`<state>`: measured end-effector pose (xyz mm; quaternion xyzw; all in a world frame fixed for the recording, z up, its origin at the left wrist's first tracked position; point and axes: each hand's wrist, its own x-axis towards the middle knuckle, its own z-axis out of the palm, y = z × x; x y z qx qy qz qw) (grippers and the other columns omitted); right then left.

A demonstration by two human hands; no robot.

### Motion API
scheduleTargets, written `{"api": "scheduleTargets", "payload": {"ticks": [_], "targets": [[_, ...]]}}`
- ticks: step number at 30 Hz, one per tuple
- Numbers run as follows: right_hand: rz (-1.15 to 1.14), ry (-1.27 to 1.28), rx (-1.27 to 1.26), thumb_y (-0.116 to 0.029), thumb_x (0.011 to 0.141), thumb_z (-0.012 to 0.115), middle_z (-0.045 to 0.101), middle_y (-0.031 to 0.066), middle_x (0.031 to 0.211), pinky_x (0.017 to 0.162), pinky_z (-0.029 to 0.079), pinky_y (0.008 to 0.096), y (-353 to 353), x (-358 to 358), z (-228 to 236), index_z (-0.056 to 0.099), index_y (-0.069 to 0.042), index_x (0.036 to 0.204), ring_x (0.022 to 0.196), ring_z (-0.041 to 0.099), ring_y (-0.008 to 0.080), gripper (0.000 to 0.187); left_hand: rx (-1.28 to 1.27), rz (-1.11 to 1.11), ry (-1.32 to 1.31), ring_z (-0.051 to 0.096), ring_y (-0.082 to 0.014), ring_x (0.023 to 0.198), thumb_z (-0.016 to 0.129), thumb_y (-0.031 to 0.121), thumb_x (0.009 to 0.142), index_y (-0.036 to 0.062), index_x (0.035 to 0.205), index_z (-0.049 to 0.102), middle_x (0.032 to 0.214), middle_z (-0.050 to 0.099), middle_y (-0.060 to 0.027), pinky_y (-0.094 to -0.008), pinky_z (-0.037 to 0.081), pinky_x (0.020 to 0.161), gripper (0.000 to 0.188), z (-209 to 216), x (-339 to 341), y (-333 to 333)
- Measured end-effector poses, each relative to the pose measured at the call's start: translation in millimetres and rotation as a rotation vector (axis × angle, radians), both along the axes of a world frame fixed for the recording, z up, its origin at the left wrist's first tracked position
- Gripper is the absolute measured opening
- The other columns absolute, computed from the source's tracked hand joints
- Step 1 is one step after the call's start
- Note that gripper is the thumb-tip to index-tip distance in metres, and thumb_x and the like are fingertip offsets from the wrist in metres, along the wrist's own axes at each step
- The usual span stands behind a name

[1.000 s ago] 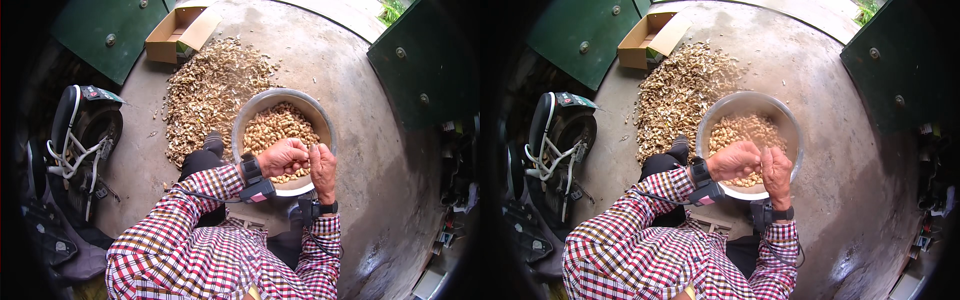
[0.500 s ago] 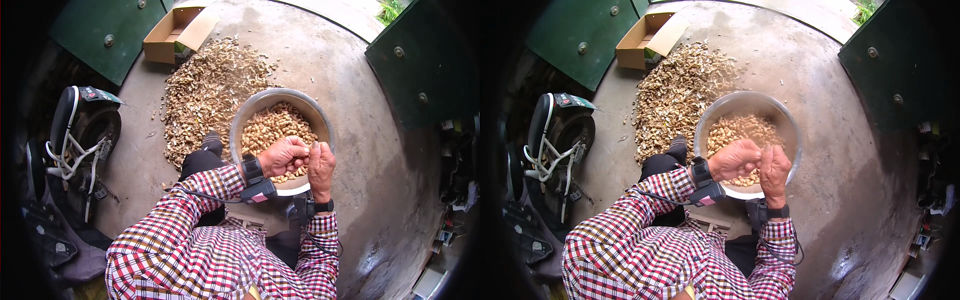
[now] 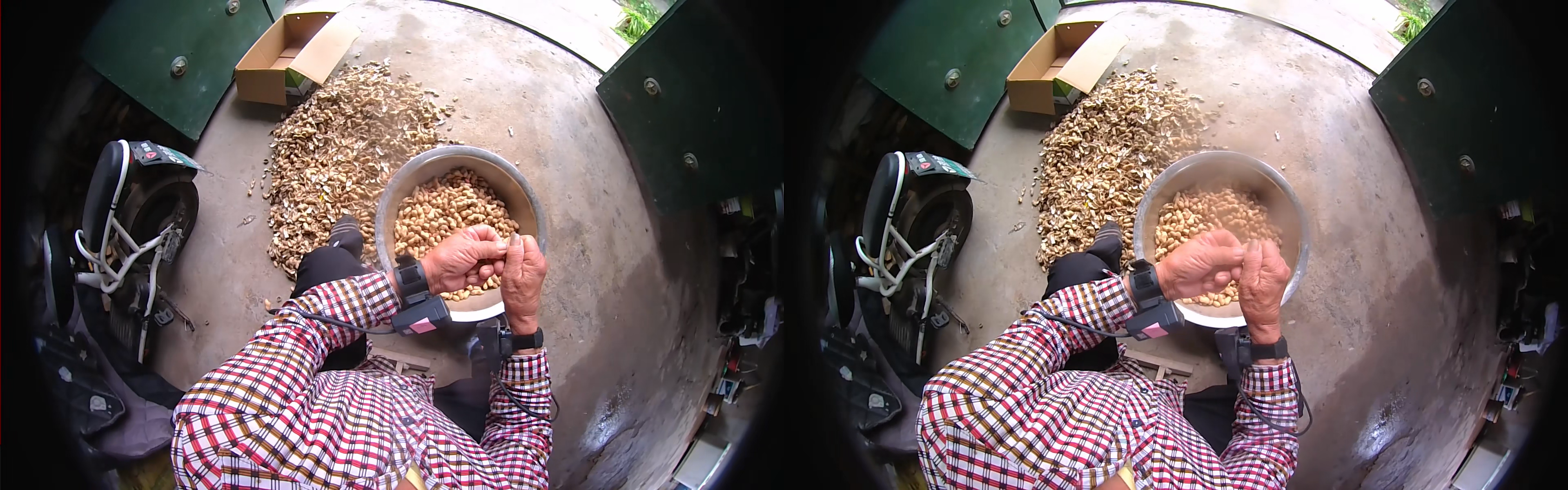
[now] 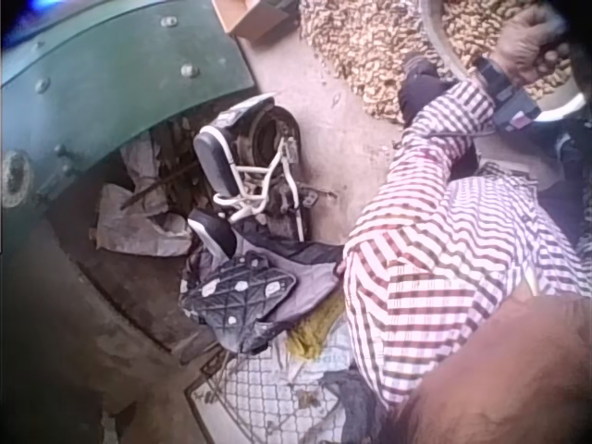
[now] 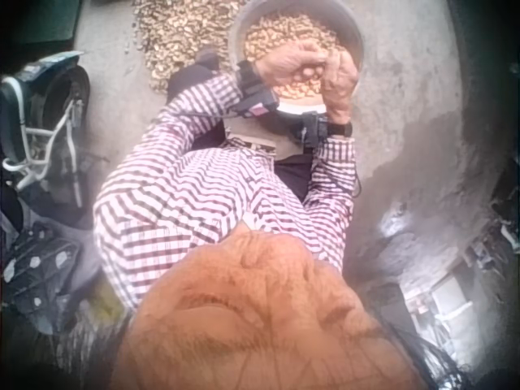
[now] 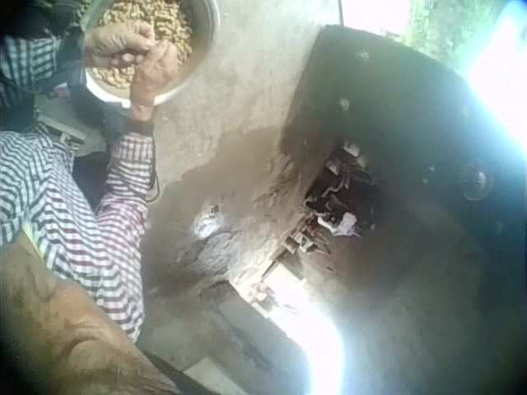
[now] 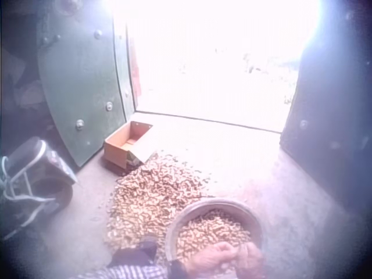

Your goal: Peeling peanuts by hand and placing the kernels into a metal bowl.

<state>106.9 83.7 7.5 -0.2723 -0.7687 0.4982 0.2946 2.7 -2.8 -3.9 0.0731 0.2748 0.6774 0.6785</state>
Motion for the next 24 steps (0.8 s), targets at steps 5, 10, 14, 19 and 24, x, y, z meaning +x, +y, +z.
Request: {"api": "scheduleTargets", "payload": {"ticks": [5, 10, 14, 19, 24], "targets": [[-0.035, -0.001, 0.031, -0.013, 0.089, 0.044, 0.049, 0.0058, 0.054, 0.045, 0.038, 0.0261, -6.4, -2.3, 4.6, 0.044, -0.002, 0.066, 0.046, 0.047, 0.0105, 0.025, -0.021, 0.052, -0.057, 0.049, -0.0045, 0.047, 0.054, 0.017, 0.085, 0.0085, 0.084, 0.051, 0.068, 0.056, -0.0027, -0.0143, 0.036, 0.035, 0.009, -1.0, 3.9, -1.7], [-0.062, 0.092, -0.017, -0.015, 0.090, 0.043, 0.051, 0.0022, 0.055, 0.044, 0.039, 0.0224, -8.2, -2.4, 5.0, 0.046, -0.003, 0.068, 0.047, 0.049, 0.0074, 0.026, 0.003, 0.069, -0.112, 0.048, -0.0040, 0.046, 0.053, 0.018, 0.086, 0.0088, 0.086, 0.050, 0.068, 0.055, -0.0018, -0.0142, 0.036, 0.036, 0.010, -2.8, 6.9, 0.3], [-0.008, 0.122, -0.112, -0.017, 0.091, 0.043, 0.050, 0.0008, 0.056, 0.045, 0.039, 0.0216, -7.3, -1.3, 9.7, 0.046, -0.003, 0.069, 0.049, 0.048, 0.0063, 0.026, 0.059, 0.027, -0.138, 0.047, -0.0036, 0.045, 0.052, 0.019, 0.087, 0.0087, 0.086, 0.050, 0.068, 0.055, -0.0011, -0.0141, 0.036, 0.036, 0.010, -7.1, 4.2, 1.1], [0.074, 0.152, -0.399, -0.021, 0.092, 0.043, 0.046, -0.0011, 0.056, 0.042, 0.032, 0.0189, 0.6, 2.4, 6.4, 0.046, -0.005, 0.070, 0.047, 0.040, 0.0043, 0.027, 0.108, -0.010, -0.157, 0.045, -0.0030, 0.044, 0.050, 0.020, 0.088, 0.0067, 0.084, 0.051, 0.067, 0.055, -0.0003, -0.0141, 0.036, 0.036, 0.014, -2.3, 0.3, 0.4], [0.139, 0.251, -0.706, -0.025, 0.092, 0.041, 0.045, -0.0015, 0.058, 0.042, 0.030, 0.0170, 2.2, 2.5, 10.5, 0.047, -0.007, 0.073, 0.047, 0.039, 0.0041, 0.027, 0.163, -0.040, -0.191, 0.044, -0.0026, 0.043, 0.048, 0.022, 0.089, 0.0055, 0.082, 0.051, 0.065, 0.055, 0.0002, -0.0144, 0.036, 0.036, 0.018, -1.3, 0.6, 0.6]]}}
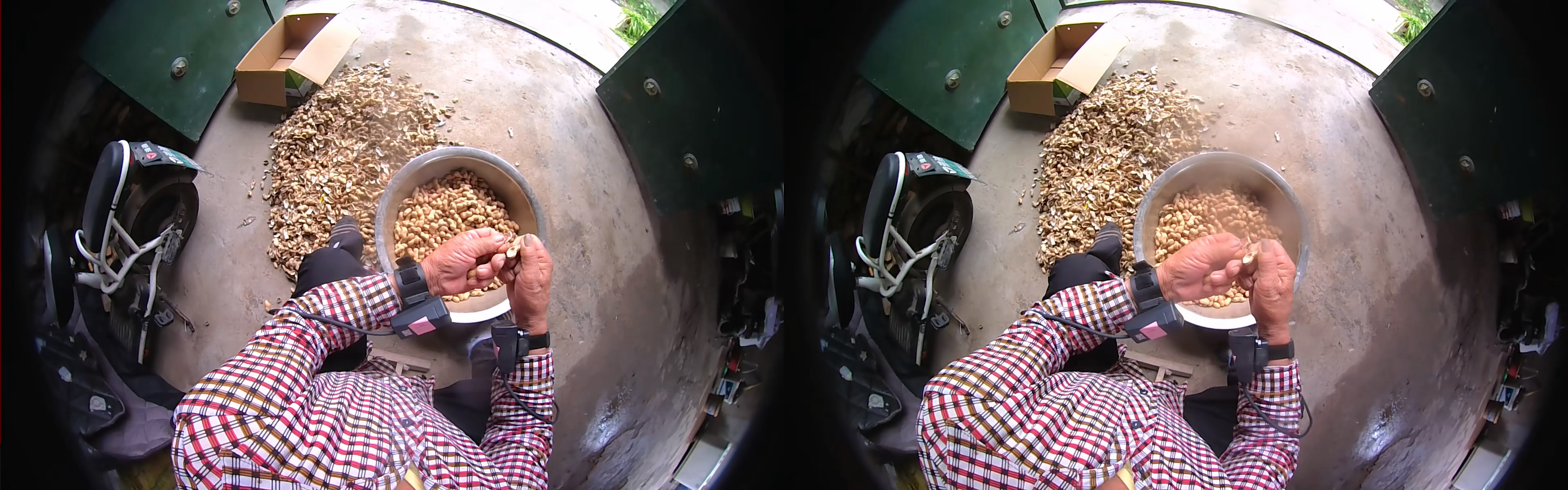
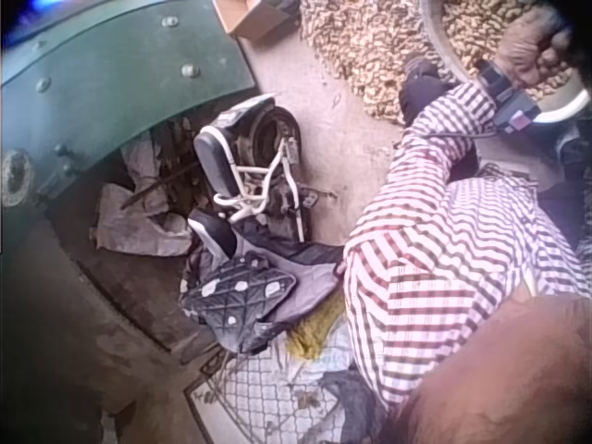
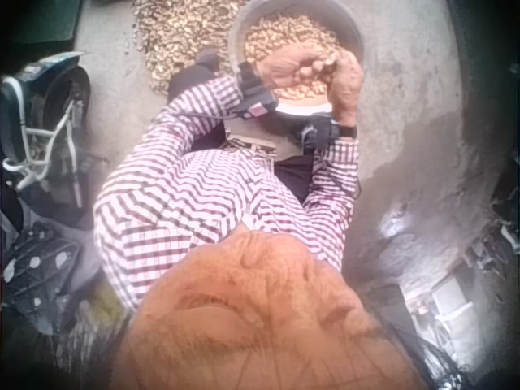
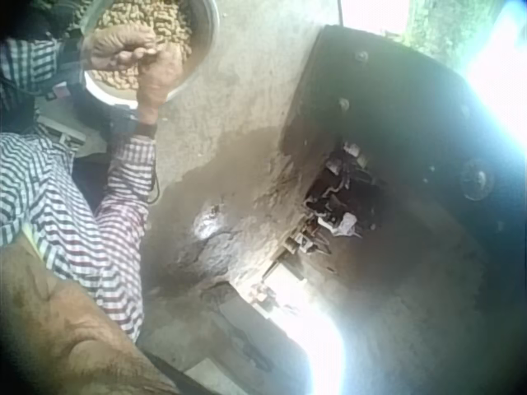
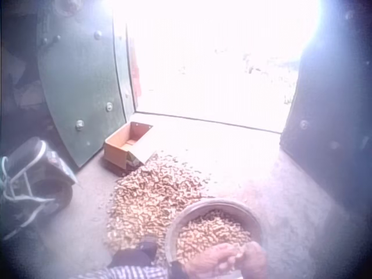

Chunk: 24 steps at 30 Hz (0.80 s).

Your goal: Peeling peanuts by hand and placing the kernels into a metal bowl.

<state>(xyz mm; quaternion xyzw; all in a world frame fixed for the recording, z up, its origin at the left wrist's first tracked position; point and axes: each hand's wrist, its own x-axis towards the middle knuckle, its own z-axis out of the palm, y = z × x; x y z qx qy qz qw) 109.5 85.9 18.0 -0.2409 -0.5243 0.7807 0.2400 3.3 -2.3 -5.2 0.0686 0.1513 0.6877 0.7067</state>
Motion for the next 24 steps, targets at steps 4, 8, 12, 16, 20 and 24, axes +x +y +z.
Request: {"api": "scheduleTargets", "payload": {"ticks": [4, 8, 12, 16, 20, 24], "targets": [[0.137, 0.234, -0.369, -0.025, 0.091, 0.041, 0.041, 0.0012, 0.057, 0.044, 0.033, 0.0215, 8.9, 4.0, -0.1, 0.045, -0.007, 0.072, 0.047, 0.039, 0.0092, 0.027, -0.073, 0.034, 0.025, 0.043, -0.0033, 0.041, 0.048, 0.020, 0.089, 0.0071, 0.080, 0.050, 0.062, 0.054, 0.0003, -0.0150, 0.033, 0.034, 0.016, 5.0, -0.4, -1.5], [0.078, 0.240, -0.472, -0.026, 0.091, 0.041, 0.045, 0.0042, 0.065, 0.044, 0.036, 0.0221, 16.2, 9.6, -2.4, 0.047, -0.007, 0.080, 0.052, 0.043, 0.0114, 0.023, -0.188, 0.077, 0.111, 0.042, -0.0044, 0.040, 0.049, 0.019, 0.088, 0.0082, 0.078, 0.049, 0.060, 0.053, -0.0001, -0.0169, 0.030, 0.031, 0.014, 9.1, -3.8, -1.2], [0.058, 0.213, -0.555, -0.027, 0.090, 0.042, 0.049, 0.0067, 0.070, 0.045, 0.038, 0.0201, 17.4, 9.1, -1.2, 0.049, -0.007, 0.087, 0.054, 0.046, 0.0116, 0.021, -0.269, 0.121, 0.148, 0.043, -0.0048, 0.039, 0.050, 0.018, 0.087, 0.0078, 0.078, 0.049, 0.059, 0.053, -0.0009, -0.0176, 0.030, 0.030, 0.013, 2.3, -4.8, -1.5], [0.155, 0.281, -0.589, -0.027, 0.090, 0.043, 0.051, 0.0079, 0.075, 0.046, 0.039, 0.0187, 21.4, 11.0, -8.1, 0.051, -0.007, 0.089, 0.055, 0.047, 0.0104, 0.022, -0.295, 0.125, 0.155, 0.043, -0.0051, 0.039, 0.051, 0.016, 0.086, 0.0075, 0.077, 0.050, 0.059, 0.053, -0.0011, -0.0179, 0.029, 0.030, 0.013, 1.5, -3.7, -0.9], [0.112, 0.235, -0.550, -0.028, 0.090, 0.044, 0.050, 0.0069, 0.074, 0.045, 0.037, 0.0182, 20.4, 9.8, -8.5, 0.051, -0.007, 0.086, 0.054, 0.046, 0.0090, 0.022, -0.343, 0.147, 0.181, 0.044, -0.0054, 0.038, 0.055, 0.014, 0.084, 0.0071, 0.076, 0.050, 0.059, 0.053, -0.0018, -0.0180, 0.029, 0.029, 0.012, 1.2, -3.6, -1.0], [0.111, 0.230, -0.528, -0.028, 0.090, 0.045, 0.050, 0.0063, 0.073, 0.045, 0.036, 0.0183, 20.5, 10.1, -7.7, 0.051, -0.006, 0.085, 0.053, 0.045, 0.0085, 0.023, -0.381, 0.158, 0.270, 0.042, -0.0038, 0.041, 0.059, 0.016, 0.082, 0.0083, 0.080, 0.048, 0.060, 0.047, 0.0015, -0.0166, 0.029, 0.032, 0.013, 3.0, -2.9, -1.5]]}}
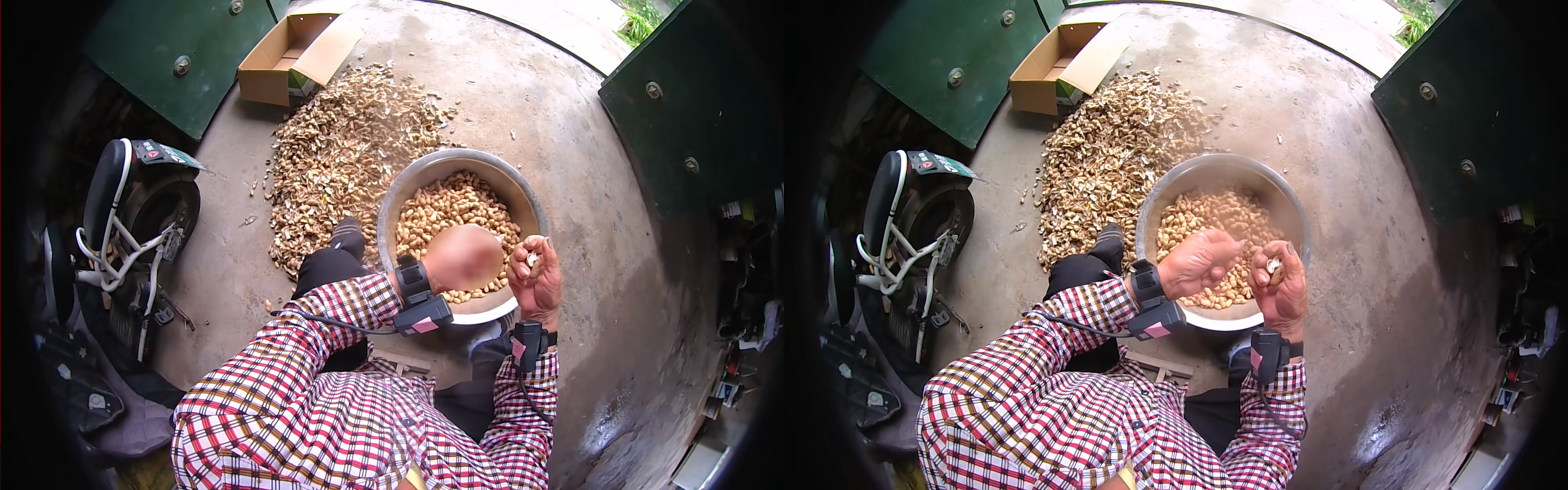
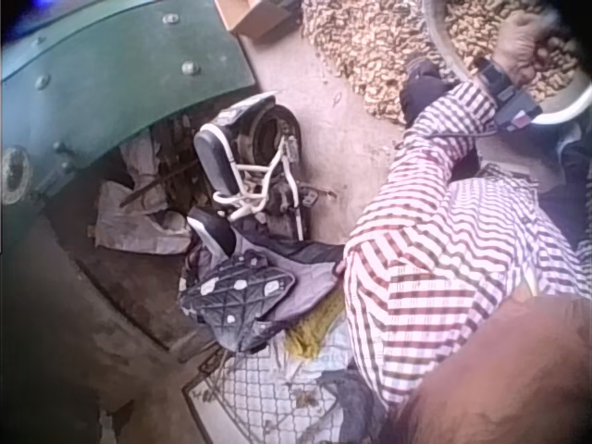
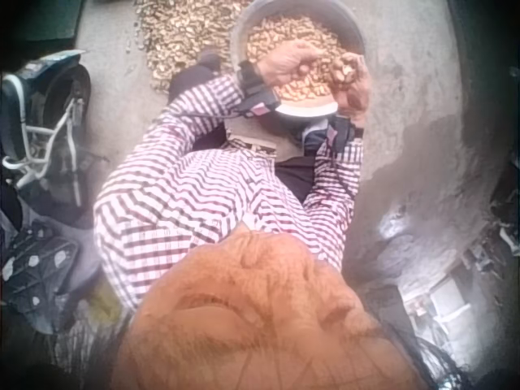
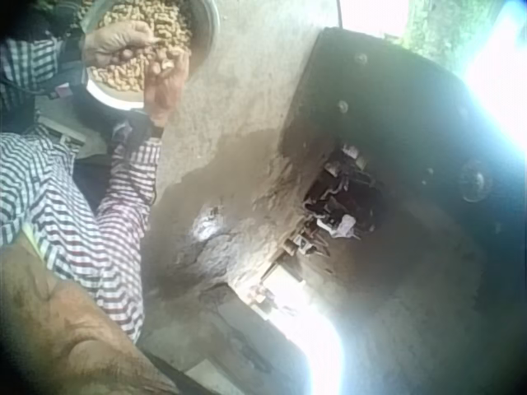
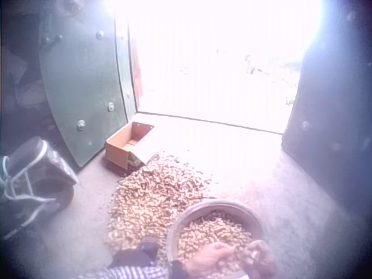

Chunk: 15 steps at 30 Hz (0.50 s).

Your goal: Peeling peanuts by hand and placing the kernels into a metal bowl.

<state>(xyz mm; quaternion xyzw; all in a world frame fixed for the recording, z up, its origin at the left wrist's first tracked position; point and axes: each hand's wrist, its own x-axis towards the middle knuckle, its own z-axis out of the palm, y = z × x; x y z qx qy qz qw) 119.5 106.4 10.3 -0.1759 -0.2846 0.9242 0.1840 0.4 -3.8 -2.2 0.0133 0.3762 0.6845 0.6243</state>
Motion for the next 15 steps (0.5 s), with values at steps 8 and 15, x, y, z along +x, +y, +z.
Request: {"api": "scheduleTargets", "payload": {"ticks": [8, 15], "targets": [[-0.005, -0.053, 0.062, -0.032, 0.091, 0.040, 0.049, 0.0043, 0.074, 0.047, 0.035, 0.0195, -0.3, 1.5, -0.7, 0.049, -0.007, 0.089, 0.054, 0.044, 0.0079, 0.026, 0.002, 0.022, 0.004, 0.041, -0.0039, 0.042, 0.059, 0.015, 0.082, 0.0083, 0.081, 0.048, 0.060, 0.047, 0.0011, -0.0168, 0.029, 0.033, 0.013, 1.0, 1.3, 0.6], [-0.046, -0.112, 0.058, -0.029, 0.088, 0.050, 0.051, 0.0044, 0.071, 0.048, 0.038, 0.0194, -3.8, -1.5, 0.8, 0.051, -0.006, 0.085, 0.054, 0.046, 0.0090, 0.023, 0.083, -0.042, -0.131, 0.044, -0.0036, 0.043, 0.055, 0.017, 0.085, 0.0093, 0.087, 0.050, 0.064, 0.051, 0.0010, -0.0142, 0.032, 0.034, 0.009, -2.2, -0.8, -2.0]]}}
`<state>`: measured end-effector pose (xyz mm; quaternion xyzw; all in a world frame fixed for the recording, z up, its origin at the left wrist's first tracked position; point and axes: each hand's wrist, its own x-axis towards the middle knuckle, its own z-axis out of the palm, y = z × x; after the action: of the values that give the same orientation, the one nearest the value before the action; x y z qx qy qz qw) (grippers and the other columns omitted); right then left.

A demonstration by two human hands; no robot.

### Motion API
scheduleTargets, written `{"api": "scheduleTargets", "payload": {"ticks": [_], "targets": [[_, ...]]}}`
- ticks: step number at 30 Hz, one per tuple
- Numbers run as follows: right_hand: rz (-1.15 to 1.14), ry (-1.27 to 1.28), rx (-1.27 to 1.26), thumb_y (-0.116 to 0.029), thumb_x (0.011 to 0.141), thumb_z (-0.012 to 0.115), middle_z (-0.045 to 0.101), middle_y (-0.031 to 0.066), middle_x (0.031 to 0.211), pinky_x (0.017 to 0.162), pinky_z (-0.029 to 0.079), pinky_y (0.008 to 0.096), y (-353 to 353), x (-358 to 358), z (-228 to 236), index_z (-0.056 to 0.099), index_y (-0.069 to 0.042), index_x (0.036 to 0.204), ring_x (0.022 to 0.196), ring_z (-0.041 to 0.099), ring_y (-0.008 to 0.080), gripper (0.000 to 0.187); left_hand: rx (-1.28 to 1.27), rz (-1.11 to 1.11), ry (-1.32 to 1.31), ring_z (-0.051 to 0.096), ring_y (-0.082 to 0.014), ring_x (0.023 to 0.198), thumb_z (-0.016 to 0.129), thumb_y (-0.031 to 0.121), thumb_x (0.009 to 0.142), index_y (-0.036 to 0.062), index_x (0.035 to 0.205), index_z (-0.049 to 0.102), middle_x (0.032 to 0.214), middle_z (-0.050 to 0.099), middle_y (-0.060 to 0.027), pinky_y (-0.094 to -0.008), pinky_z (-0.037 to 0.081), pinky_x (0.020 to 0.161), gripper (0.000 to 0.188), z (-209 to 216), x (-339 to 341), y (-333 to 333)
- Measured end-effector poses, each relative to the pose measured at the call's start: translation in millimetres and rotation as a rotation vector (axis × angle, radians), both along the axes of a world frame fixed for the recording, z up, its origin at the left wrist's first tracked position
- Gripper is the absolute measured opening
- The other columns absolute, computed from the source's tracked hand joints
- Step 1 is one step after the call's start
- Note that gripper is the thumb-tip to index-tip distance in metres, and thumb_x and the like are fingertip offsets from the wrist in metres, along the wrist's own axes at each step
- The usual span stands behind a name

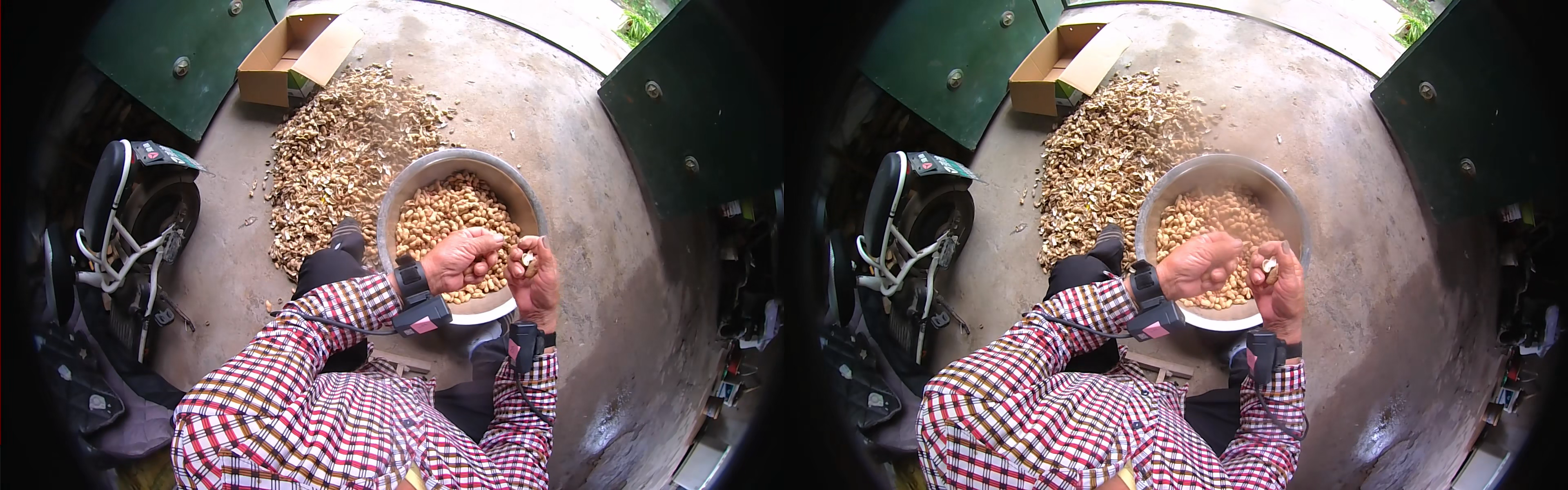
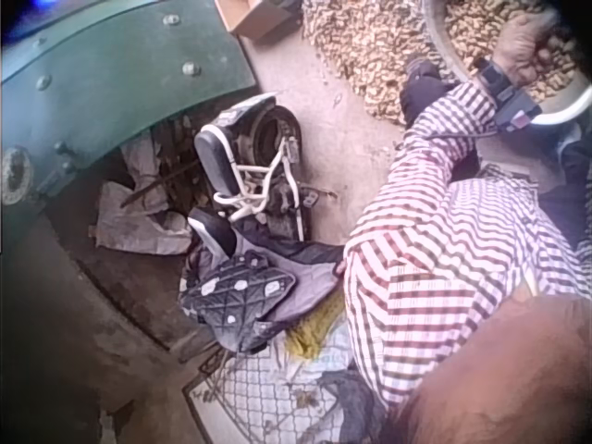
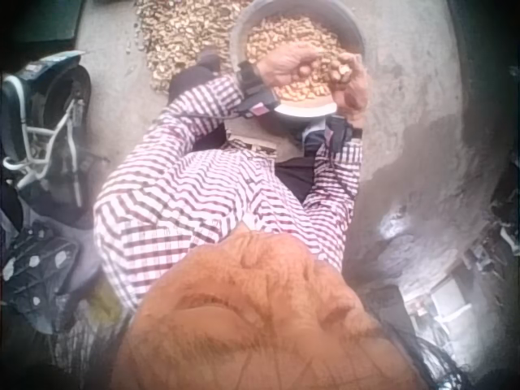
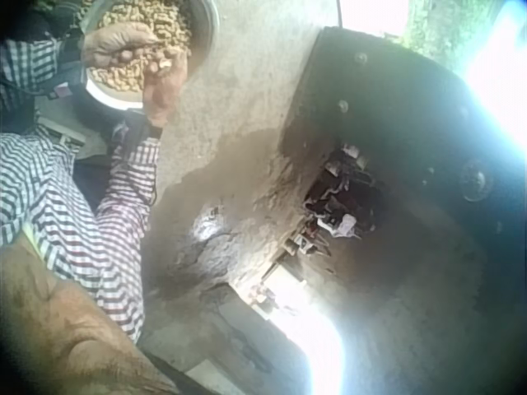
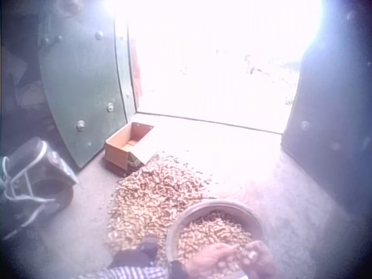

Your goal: Peeling peanuts by hand and placing the kernels into a metal bowl.

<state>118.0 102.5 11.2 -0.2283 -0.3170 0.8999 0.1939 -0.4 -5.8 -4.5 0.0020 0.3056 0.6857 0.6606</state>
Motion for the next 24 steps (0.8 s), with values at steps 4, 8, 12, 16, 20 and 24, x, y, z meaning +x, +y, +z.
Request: {"api": "scheduleTargets", "payload": {"ticks": [4, 8, 12, 16, 20, 24], "targets": [[-0.039, -0.073, 0.076, -0.022, 0.085, 0.056, 0.051, 0.0024, 0.070, 0.045, 0.037, 0.0177, -9.0, -5.8, 3.1, 0.053, -0.006, 0.086, 0.054, 0.046, 0.0070, 0.017, 0.036, -0.065, -0.016, 0.045, -0.0036, 0.043, 0.054, 0.018, 0.085, 0.0096, 0.087, 0.051, 0.064, 0.053, 0.0011, -0.0139, 0.033, 0.034, 0.010, 2.1, -1.3, -0.3], [0.031, -0.110, 0.248, -0.017, 0.081, 0.061, 0.052, 0.0001, 0.066, 0.042, 0.035, 0.0161, -7.1, -6.4, -8.7, 0.053, -0.005, 0.088, 0.052, 0.046, 0.0051, 0.016, 0.075, -0.106, -0.018, 0.045, -0.0040, 0.042, 0.054, 0.020, 0.086, 0.0099, 0.088, 0.051, 0.064, 0.053, 0.0012, -0.0147, 0.033, 0.034, 0.011, -2.1, -0.8, -0.5], [0.063, -0.136, 0.306, -0.017, 0.082, 0.059, 0.053, 0.0007, 0.065, 0.043, 0.036, 0.0172, -4.9, -4.2, -13.7, 0.052, -0.004, 0.088, 0.050, 0.046, 0.0061, 0.015, 0.045, -0.102, -0.024, 0.046, -0.0049, 0.045, 0.052, 0.027, 0.086, 0.0078, 0.090, 0.050, 0.065, 0.054, -0.0010, -0.0153, 0.034, 0.035, 0.019, -3.9, -0.5, -0.7], [-0.033, -0.087, 0.049, -0.012, 0.084, 0.054, 0.057, 0.0046, 0.071, 0.045, 0.038, 0.0189, -6.2, -4.2, -4.0, 0.052, -0.004, 0.086, 0.053, 0.051, 0.0086, 0.009, -0.071, -0.033, -0.045, 0.049, -0.0061, 0.052, 0.050, 0.034, 0.087, 0.0048, 0.090, 0.049, 0.072, 0.055, -0.0054, -0.0159, 0.038, 0.039, 0.029, -8.1, -0.2, 0.5], [-0.041, -0.121, -0.026, -0.010, 0.084, 0.052, 0.059, 0.0069, 0.075, 0.044, 0.039, 0.0185, -7.3, -5.1, 6.8, 0.051, -0.005, 0.084, 0.058, 0.055, 0.0100, 0.005, -0.144, 0.094, -0.146, 0.054, -0.0148, 0.070, 0.046, 0.039, 0.088, 0.0011, 0.093, 0.047, 0.086, 0.053, -0.0116, -0.0246, 0.047, 0.055, 0.038, -13.4, 0.4, 4.4], [0.073, -0.055, -0.001, -0.010, 0.084, 0.053, 0.059, 0.0068, 0.074, 0.042, 0.037, 0.0170, -0.9, -0.7, -3.9, 0.050, -0.005, 0.084, 0.056, 0.054, 0.0086, 0.006, -0.165, 0.142, -0.161, 0.055, -0.0220, 0.080, 0.044, 0.039, 0.088, -0.0006, 0.095, 0.046, 0.089, 0.052, -0.0127, -0.0325, 0.050, 0.067, 0.041, -7.6, 1.1, 5.8]]}}
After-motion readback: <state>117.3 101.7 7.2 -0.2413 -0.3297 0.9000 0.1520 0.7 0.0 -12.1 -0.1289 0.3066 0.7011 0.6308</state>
